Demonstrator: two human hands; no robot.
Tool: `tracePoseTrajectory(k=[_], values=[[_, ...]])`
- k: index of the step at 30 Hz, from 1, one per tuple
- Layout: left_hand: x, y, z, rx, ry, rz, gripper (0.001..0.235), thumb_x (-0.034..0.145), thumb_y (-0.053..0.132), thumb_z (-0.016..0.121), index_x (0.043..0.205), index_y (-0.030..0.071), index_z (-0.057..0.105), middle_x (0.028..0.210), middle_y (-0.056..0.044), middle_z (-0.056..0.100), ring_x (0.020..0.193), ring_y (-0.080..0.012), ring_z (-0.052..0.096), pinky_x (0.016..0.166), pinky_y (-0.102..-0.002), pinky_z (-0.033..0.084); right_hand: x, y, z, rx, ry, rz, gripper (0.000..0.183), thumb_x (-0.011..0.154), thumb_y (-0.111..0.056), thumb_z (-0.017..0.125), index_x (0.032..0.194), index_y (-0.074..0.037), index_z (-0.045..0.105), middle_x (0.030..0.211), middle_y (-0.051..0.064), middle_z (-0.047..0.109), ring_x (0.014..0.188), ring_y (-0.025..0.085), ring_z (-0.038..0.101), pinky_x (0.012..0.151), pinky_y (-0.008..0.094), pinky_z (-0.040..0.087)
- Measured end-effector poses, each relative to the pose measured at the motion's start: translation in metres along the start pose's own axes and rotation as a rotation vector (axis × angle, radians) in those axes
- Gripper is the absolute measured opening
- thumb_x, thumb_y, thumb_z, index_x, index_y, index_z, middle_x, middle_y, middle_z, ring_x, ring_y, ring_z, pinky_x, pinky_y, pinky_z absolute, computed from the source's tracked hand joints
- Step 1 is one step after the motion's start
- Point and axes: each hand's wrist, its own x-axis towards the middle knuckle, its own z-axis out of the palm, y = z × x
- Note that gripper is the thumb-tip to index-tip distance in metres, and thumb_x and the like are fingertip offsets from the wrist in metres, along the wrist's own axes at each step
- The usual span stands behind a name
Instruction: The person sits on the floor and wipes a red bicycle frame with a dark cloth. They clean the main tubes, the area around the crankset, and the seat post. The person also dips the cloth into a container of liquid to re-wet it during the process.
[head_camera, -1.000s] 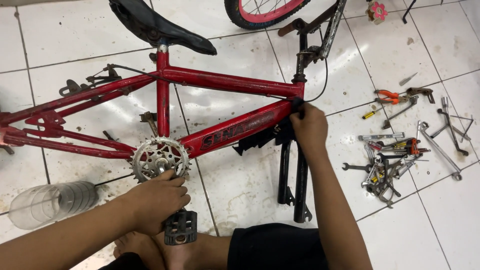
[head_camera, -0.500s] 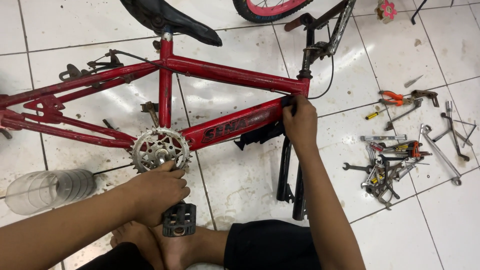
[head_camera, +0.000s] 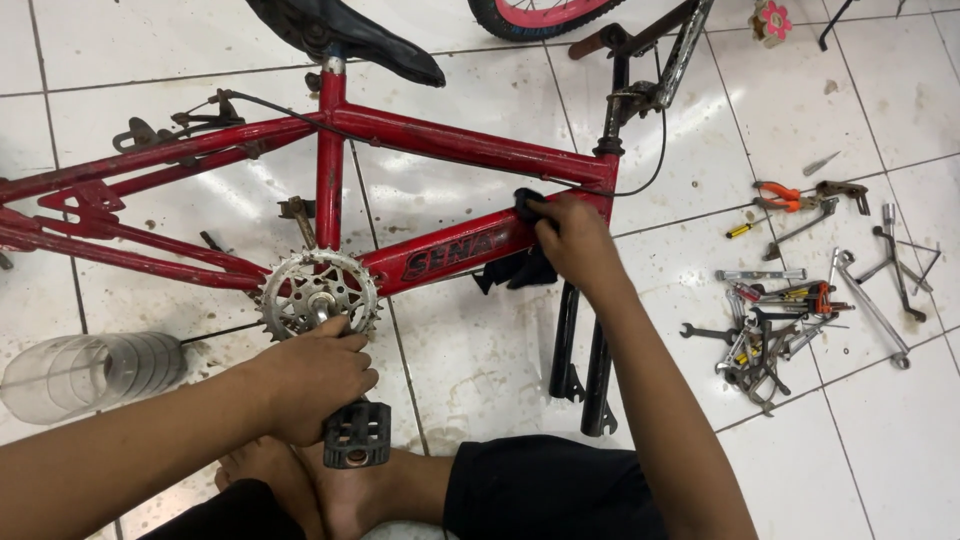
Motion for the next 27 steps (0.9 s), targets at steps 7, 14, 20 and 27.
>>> tracePoseTrajectory(k=[7,14,20,27], values=[[0.001,0.000,0.009,-0.001,0.075,0.020,0.036,0.079,0.025,0.067,0.111,0.008,0.064,0.110,-0.013,0.067,0.142,-0.0395,0.038,0.119,-0.062,0.018,0.002,-0.009,0.053,-0.389,0.170,0.057,0.013,0.094,0.004,0.056,0.100,0.003,0.068,0.089,0.017,0.069,0.064,0.026,0.069,0.052,0.037,0.062],[-0.011,0.014,-0.013,0.094,0.069,-0.040,0.041,0.070,0.014,0.075,0.109,0.004,0.069,0.098,-0.012,0.071,0.110,-0.0297,0.059,0.112,-0.050,0.025,0.001,-0.018,0.051,-0.218,0.159,-0.029,0.031,0.091,-0.010,0.057,0.115,-0.005,0.076,0.090,0.015,0.071,0.086,0.036,0.072,0.075,0.043,0.059],[0.003,0.005,0.015,0.156,0.167,-0.053,0.031,0.072,0.007,0.075,0.103,0.005,0.072,0.093,-0.010,0.073,0.105,-0.0282,0.060,0.109,-0.049,0.027,-0.002,-0.053,0.110,-0.238,0.182,-0.140,0.027,0.090,-0.016,0.057,0.105,-0.001,0.074,0.085,0.019,0.070,0.081,0.041,0.072,0.068,0.050,0.059],[0.000,0.003,0.023,0.192,0.256,-0.021,0.033,0.068,0.005,0.081,0.100,0.006,0.072,0.091,-0.011,0.073,0.100,-0.0276,0.061,0.104,-0.048,0.031,0.002,-0.043,0.081,-0.243,0.170,-0.015,0.029,0.094,-0.019,0.057,0.114,-0.010,0.076,0.090,0.012,0.071,0.086,0.034,0.073,0.072,0.044,0.059]])
